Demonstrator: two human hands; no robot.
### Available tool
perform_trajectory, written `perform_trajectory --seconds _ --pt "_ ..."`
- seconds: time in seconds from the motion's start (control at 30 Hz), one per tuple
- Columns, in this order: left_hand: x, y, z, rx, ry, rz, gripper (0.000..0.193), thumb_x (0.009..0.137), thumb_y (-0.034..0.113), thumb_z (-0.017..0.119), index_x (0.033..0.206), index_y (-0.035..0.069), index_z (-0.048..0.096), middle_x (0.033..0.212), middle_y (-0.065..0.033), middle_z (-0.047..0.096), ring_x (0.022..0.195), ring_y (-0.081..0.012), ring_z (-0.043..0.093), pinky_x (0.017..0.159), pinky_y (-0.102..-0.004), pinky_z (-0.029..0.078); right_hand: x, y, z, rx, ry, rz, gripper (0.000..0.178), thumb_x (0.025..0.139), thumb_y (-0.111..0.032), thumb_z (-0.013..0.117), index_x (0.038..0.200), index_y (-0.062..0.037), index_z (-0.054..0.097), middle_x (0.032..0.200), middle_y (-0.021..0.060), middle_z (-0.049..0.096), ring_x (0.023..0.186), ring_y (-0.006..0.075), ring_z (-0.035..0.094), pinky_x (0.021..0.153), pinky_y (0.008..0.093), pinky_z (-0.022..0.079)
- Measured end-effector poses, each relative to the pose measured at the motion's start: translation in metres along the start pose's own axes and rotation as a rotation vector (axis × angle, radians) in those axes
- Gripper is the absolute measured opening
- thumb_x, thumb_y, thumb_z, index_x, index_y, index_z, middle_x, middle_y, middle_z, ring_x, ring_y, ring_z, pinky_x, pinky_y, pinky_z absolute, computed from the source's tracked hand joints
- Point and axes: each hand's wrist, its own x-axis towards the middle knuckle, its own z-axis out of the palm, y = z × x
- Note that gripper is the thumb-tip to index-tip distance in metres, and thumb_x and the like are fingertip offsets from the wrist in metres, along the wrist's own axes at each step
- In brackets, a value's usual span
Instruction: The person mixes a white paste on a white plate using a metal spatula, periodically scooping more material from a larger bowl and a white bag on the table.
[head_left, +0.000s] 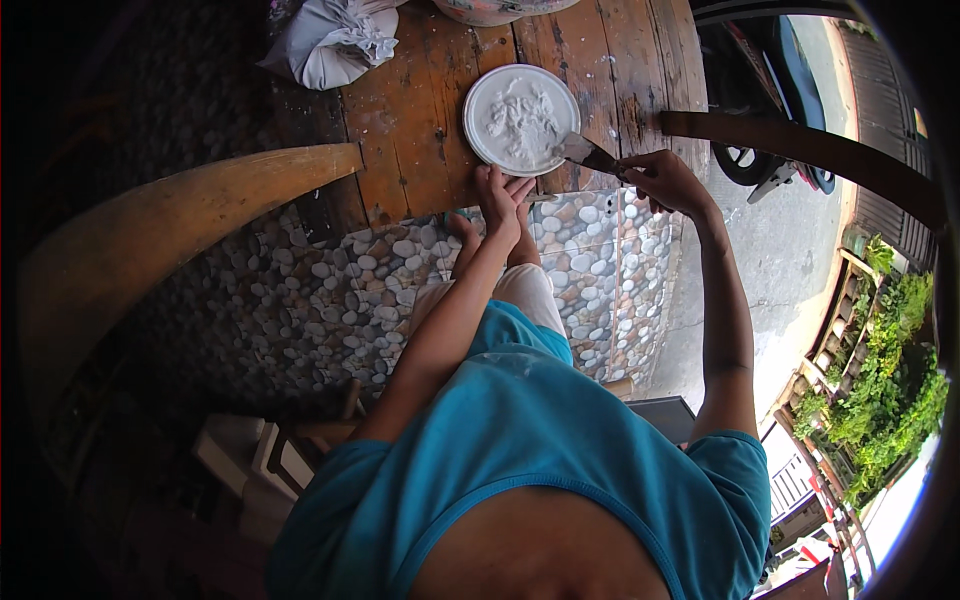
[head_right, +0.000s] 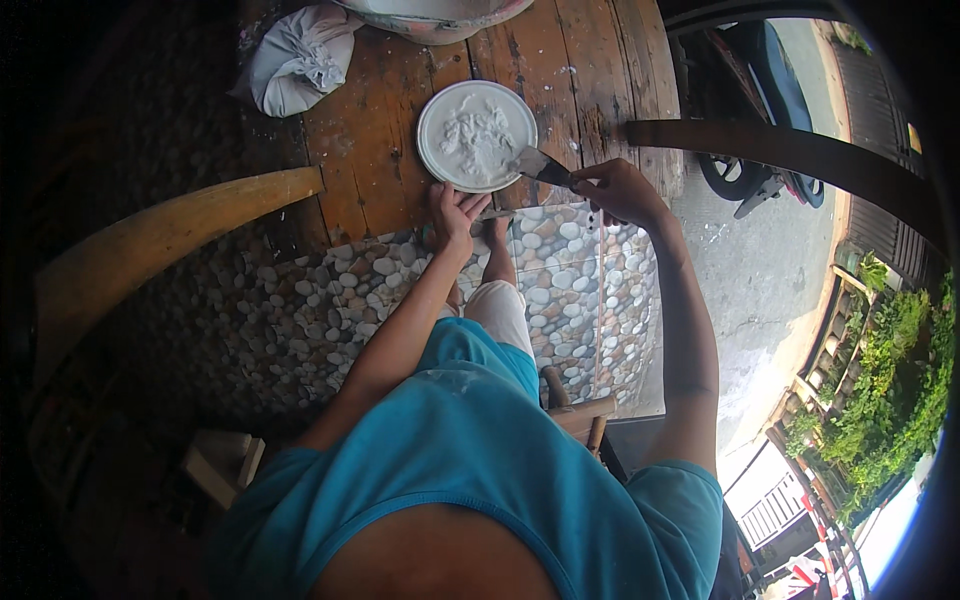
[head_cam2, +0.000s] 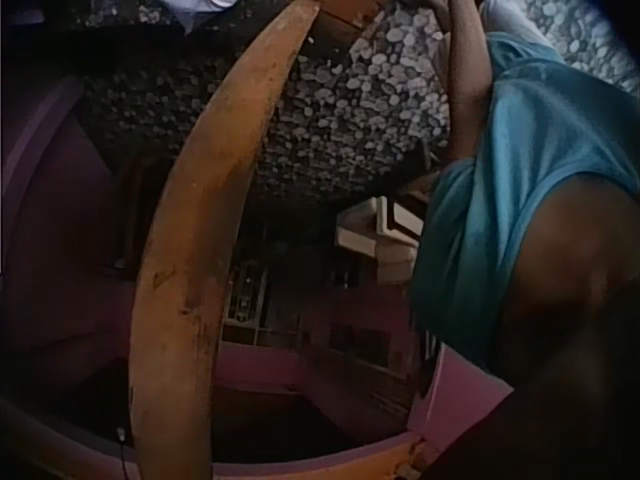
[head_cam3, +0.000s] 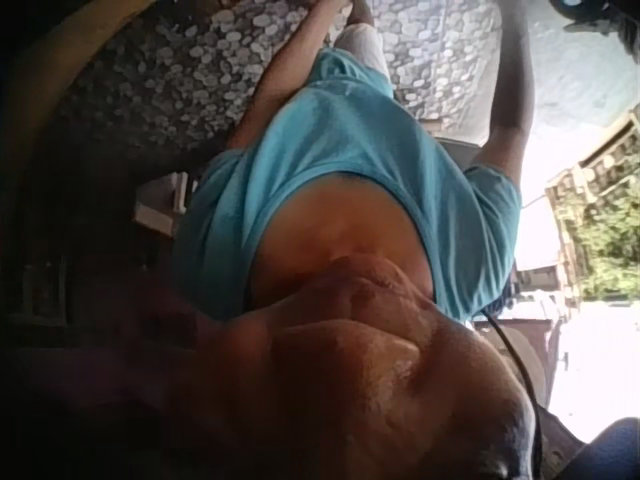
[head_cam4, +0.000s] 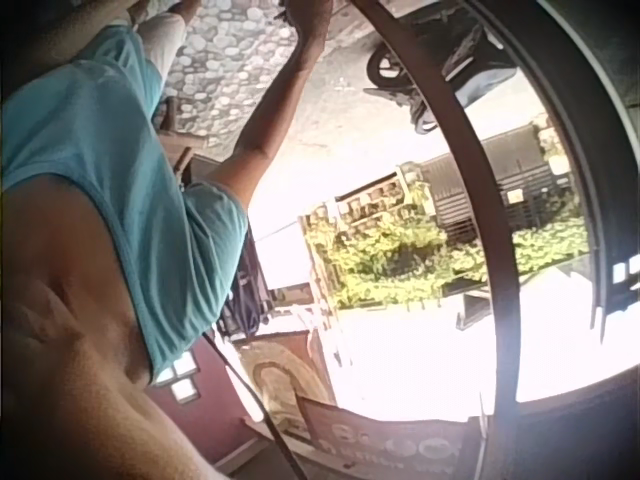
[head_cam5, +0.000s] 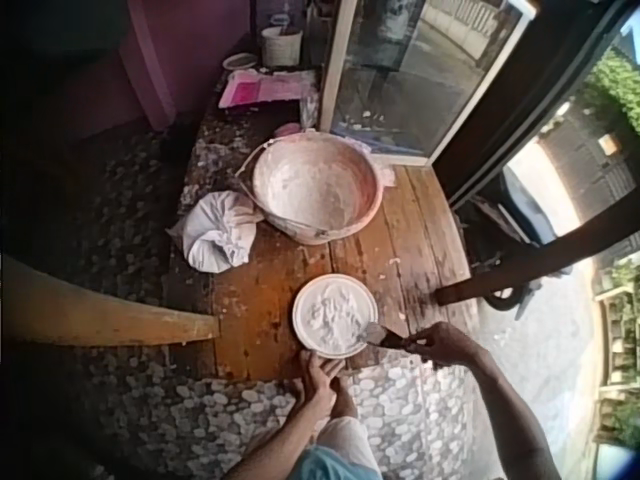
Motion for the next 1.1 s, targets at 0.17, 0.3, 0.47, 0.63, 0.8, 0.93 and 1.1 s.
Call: perform_trajectory --seconds 0.17,0.3,0.47,0.63,0.8,0.93,1.1 --pt "0.000 0.000 0.002 0.018 0.025 -0.005 0.033 0.100 0.030 0.039 0.118 0.002 0.036 0.114 -0.0241 0.055 0.098 -0.0379 0.063 0.086 -0.0459 0.057 0.009 0.006 0.011 0.109 -0.115 0.016 0.026 0.090 -0.018 0.061 0.114 -0.0101 0.069 0.059 0.0016 0.060 0.043 0.0070 0.054 0.038 0.0228 0.042" --pt "0.000 0.001 0.000 -0.031 -0.017 -0.025 0.036 0.097 0.030 0.043 0.120 0.004 0.034 0.116 -0.0226 0.050 0.098 -0.0384 0.063 0.086 -0.0452 0.056 0.003 0.007 0.035 0.162 -0.092 -0.003 0.027 0.094 -0.015 0.057 0.118 -0.0065 0.067 0.059 -0.0003 0.057 0.043 0.0054 0.051 0.037 0.0221 0.041" --pt "-0.001 -0.003 -0.003 -0.017 -0.028 -0.006 0.035 0.097 0.031 0.042 0.120 0.005 0.034 0.116 -0.0219 0.050 0.098 -0.0372 0.063 0.086 -0.0445 0.056 -0.006 0.023 0.076 0.283 0.058 -0.096 0.032 0.092 -0.021 0.061 0.119 -0.0049 0.065 0.059 0.0030 0.060 0.043 0.0078 0.055 0.042 0.0256 0.044" --pt "0.000 -0.003 -0.003 0.003 -0.004 -0.003 0.034 0.097 0.031 0.042 0.119 0.006 0.034 0.112 -0.0205 0.049 0.095 -0.0354 0.062 0.084 -0.0441 0.057 0.000 0.005 0.121 0.437 0.176 -0.134 0.033 0.094 -0.020 0.058 0.122 -0.0013 0.062 0.062 0.0027 0.060 0.045 0.0055 0.052 0.040 0.0236 0.041" --pt "0.002 -0.002 -0.004 0.034 -0.024 -0.007 0.033 0.100 0.032 0.040 0.119 0.006 0.035 0.113 -0.0200 0.053 0.095 -0.0324 0.063 0.085 -0.0427 0.057 0.025 -0.007 0.155 0.561 0.322 -0.186 0.033 0.093 -0.021 0.059 0.118 0.0002 0.062 0.063 0.0087 0.064 0.047 0.0107 0.058 0.045 0.0276 0.046" --pt "-0.001 0.000 0.000 0.036 -0.007 0.017 0.031 0.099 0.031 0.040 0.116 0.006 0.035 0.108 -0.0192 0.057 0.091 -0.0310 0.064 0.080 -0.0406 0.058 0.035 -0.017 0.154 0.770 0.338 -0.126 0.036 0.092 -0.023 0.060 0.119 0.0000 0.062 0.066 0.0099 0.066 0.052 0.0103 0.060 0.048 0.0280 0.047" --pt "0.003 0.010 -0.005 0.150 -0.012 0.032 0.031 0.099 0.029 0.039 0.113 0.001 0.038 0.098 -0.0188 0.059 0.082 -0.0289 0.068 0.071 -0.0362 0.059 0.015 -0.024 0.121 0.359 0.493 -0.248 0.034 0.086 -0.016 0.062 0.118 -0.0062 0.065 0.078 0.0138 0.068 0.059 0.0164 0.065 0.057 0.0304 0.049"
